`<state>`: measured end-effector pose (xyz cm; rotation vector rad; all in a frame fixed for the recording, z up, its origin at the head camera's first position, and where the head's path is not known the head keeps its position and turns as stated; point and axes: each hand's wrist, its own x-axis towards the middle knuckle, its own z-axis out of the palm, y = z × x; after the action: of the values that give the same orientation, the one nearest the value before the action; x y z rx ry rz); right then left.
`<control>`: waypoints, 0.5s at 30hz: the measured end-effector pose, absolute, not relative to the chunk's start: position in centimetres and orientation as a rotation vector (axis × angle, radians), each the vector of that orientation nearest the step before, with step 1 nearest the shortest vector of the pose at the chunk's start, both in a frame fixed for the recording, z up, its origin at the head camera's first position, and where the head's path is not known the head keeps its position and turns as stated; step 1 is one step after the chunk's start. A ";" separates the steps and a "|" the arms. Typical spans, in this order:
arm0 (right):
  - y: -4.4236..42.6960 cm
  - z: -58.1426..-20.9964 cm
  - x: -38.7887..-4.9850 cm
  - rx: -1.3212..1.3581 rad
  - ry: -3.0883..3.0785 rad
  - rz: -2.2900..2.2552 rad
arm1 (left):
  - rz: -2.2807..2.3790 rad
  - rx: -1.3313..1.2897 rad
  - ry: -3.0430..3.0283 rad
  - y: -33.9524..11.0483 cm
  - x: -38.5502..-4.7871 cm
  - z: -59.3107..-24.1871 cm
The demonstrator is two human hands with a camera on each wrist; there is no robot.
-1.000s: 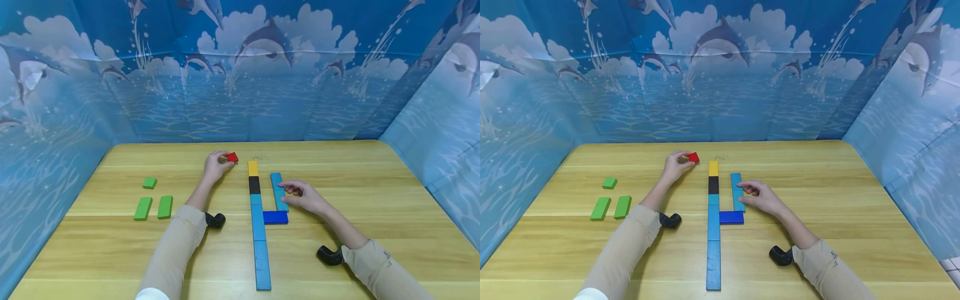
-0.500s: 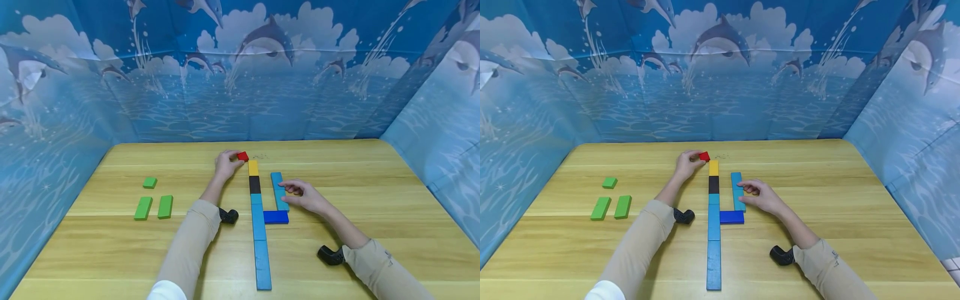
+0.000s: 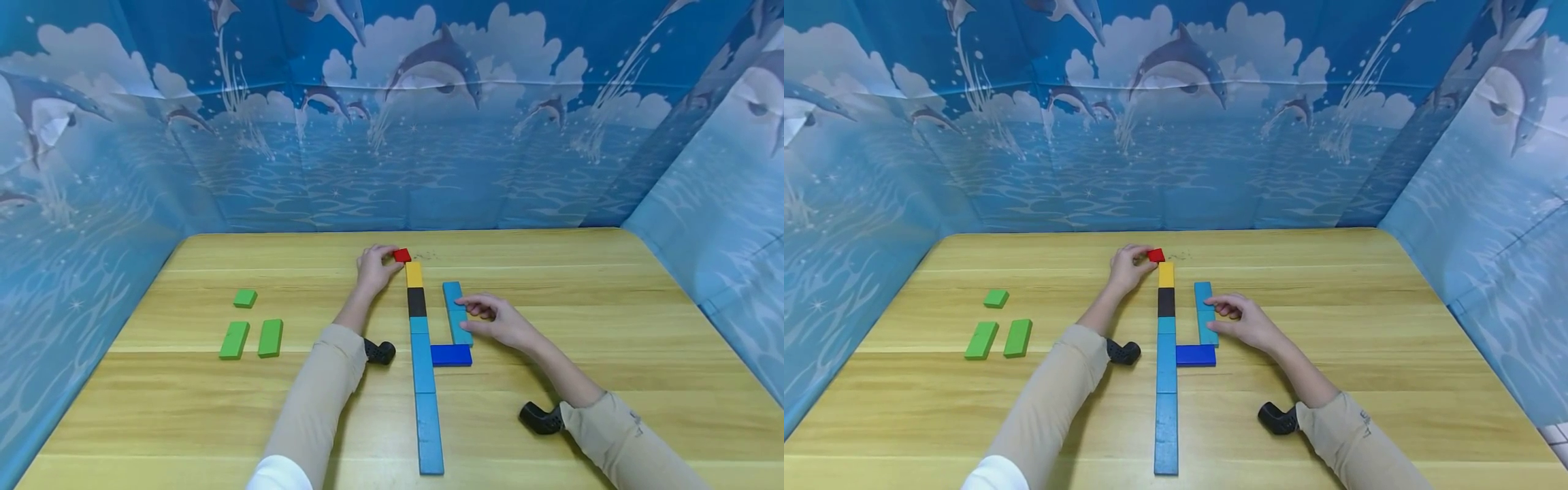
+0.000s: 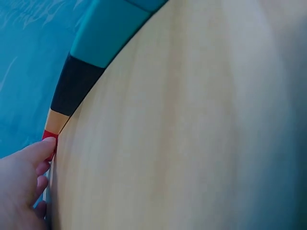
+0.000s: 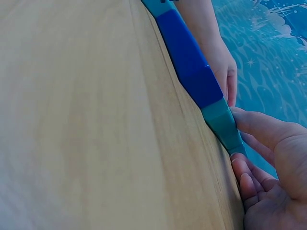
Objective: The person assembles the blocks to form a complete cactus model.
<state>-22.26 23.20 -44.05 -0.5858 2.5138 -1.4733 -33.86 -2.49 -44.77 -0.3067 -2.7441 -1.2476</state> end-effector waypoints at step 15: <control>23.3 -44.1 -22.3 -0.583 2.526 -1.467 | -1.017 -0.567 -2.908 -2.7 -33.0 -44.1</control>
<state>-22.26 23.29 -44.08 -0.5826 2.5259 -1.4668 -33.02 -2.69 -44.13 -0.5675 -2.9079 -1.0170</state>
